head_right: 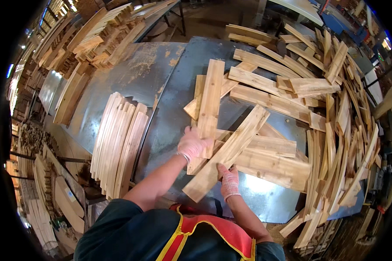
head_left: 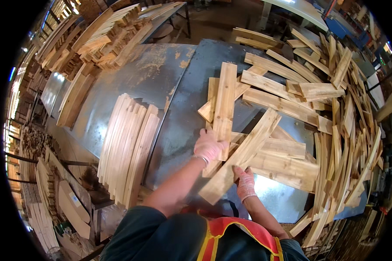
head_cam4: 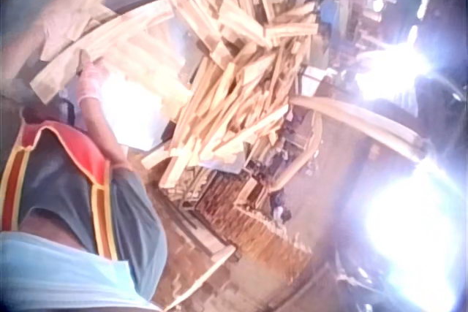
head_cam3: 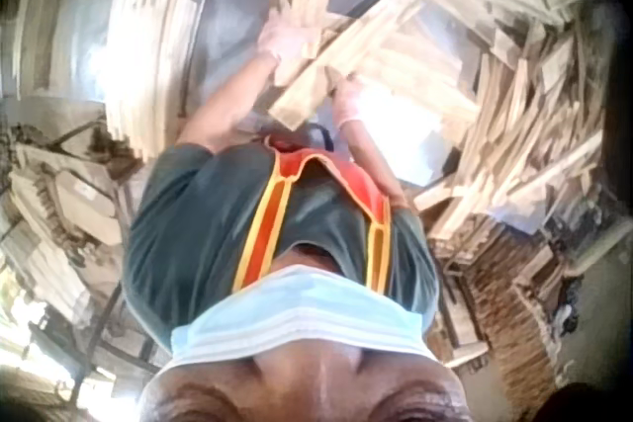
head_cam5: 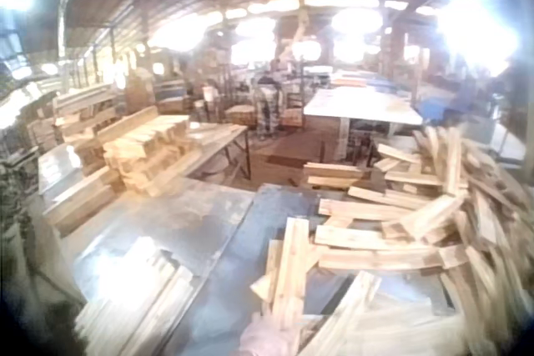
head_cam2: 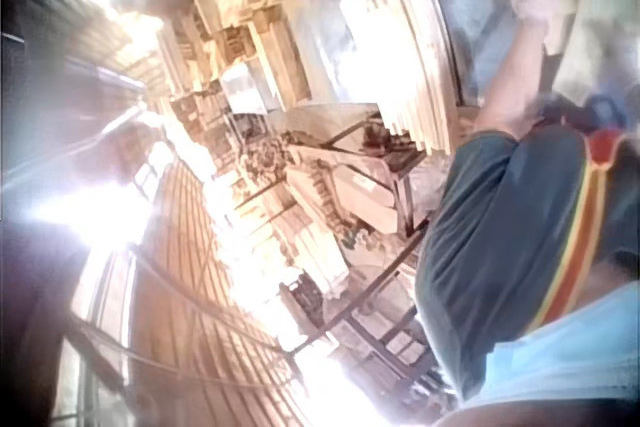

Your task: The person sorts wood planks by picking up individual pieces from a pile and stacking them neatly in a parallel arrangement on a metal table.

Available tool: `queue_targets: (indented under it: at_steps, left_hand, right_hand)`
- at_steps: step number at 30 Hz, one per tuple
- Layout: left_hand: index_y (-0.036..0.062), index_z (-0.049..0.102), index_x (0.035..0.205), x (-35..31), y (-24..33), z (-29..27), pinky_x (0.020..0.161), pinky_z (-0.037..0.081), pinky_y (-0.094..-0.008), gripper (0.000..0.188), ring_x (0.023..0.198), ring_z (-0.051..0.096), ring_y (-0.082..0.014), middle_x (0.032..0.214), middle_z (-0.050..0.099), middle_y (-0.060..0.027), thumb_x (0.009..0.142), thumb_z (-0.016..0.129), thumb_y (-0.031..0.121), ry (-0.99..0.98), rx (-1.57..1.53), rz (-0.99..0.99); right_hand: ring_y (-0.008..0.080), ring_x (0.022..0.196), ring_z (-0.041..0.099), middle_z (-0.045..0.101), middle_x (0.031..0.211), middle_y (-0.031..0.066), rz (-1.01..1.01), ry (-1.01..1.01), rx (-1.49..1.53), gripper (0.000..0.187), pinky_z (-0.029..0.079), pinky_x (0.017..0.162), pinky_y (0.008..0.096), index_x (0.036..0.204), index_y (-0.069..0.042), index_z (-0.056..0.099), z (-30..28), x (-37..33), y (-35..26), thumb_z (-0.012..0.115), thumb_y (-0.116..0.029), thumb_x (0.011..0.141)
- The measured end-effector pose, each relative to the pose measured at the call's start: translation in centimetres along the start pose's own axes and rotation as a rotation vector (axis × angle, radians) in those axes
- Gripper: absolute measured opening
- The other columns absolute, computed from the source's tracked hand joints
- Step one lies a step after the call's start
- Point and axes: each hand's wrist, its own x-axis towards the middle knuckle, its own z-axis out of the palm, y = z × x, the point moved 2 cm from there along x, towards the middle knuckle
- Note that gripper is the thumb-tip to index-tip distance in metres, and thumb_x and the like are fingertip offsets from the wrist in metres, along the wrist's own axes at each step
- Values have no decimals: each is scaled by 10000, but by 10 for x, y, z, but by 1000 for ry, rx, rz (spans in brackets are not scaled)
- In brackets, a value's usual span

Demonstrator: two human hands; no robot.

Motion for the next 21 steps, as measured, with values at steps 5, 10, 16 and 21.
queue_targets:
  at_steps: [5, 10, 16, 21]
  left_hand:
    - [12, 694, 1218, -10, -32, 11, 1007, 527, -451, 603, 1115, 692, -376, 1208, 708, -224, 758, 816, 382, 218, -203, 84]
    - [68, 712, 1089, -63, -110, -27, 922, 542, -419, 397, 1051, 707, -368, 1075, 734, -186, 787, 780, 316, 254, -553, 30]
    - [92, 732, 1088, -151, -265, -46, 962, 521, -482, 363, 1151, 652, -366, 1180, 696, -165, 866, 714, 378, 385, -113, -27]
    - [104, 645, 1284, -171, -312, -66, 1098, 420, -521, 537, 1326, 538, -353, 1371, 604, -144, 898, 687, 475, 494, 204, 55]
  right_hand:
    - [196, 941, 704, 745, 1142, 87, -34, -93, -324, 429, 575, 817, 354, 1269, -13, 650, 21, -10, -22, 810, -110, 883]
    - [230, 1017, 706, 705, 1222, 104, -232, -335, -250, 513, 595, 869, 368, 1365, -11, 547, 71, -38, -18, 729, 9, 885]
    - [279, 1032, 701, 698, 1248, 172, -152, -456, -718, 614, 573, 907, 400, 1440, 29, 499, 130, -15, 76, 734, -66, 880]
    - [425, 1154, 687, 720, 1196, 299, -75, -823, -1165, 604, 517, 1007, 470, 1198, 110, 668, 240, -62, 129, 676, -425, 918]
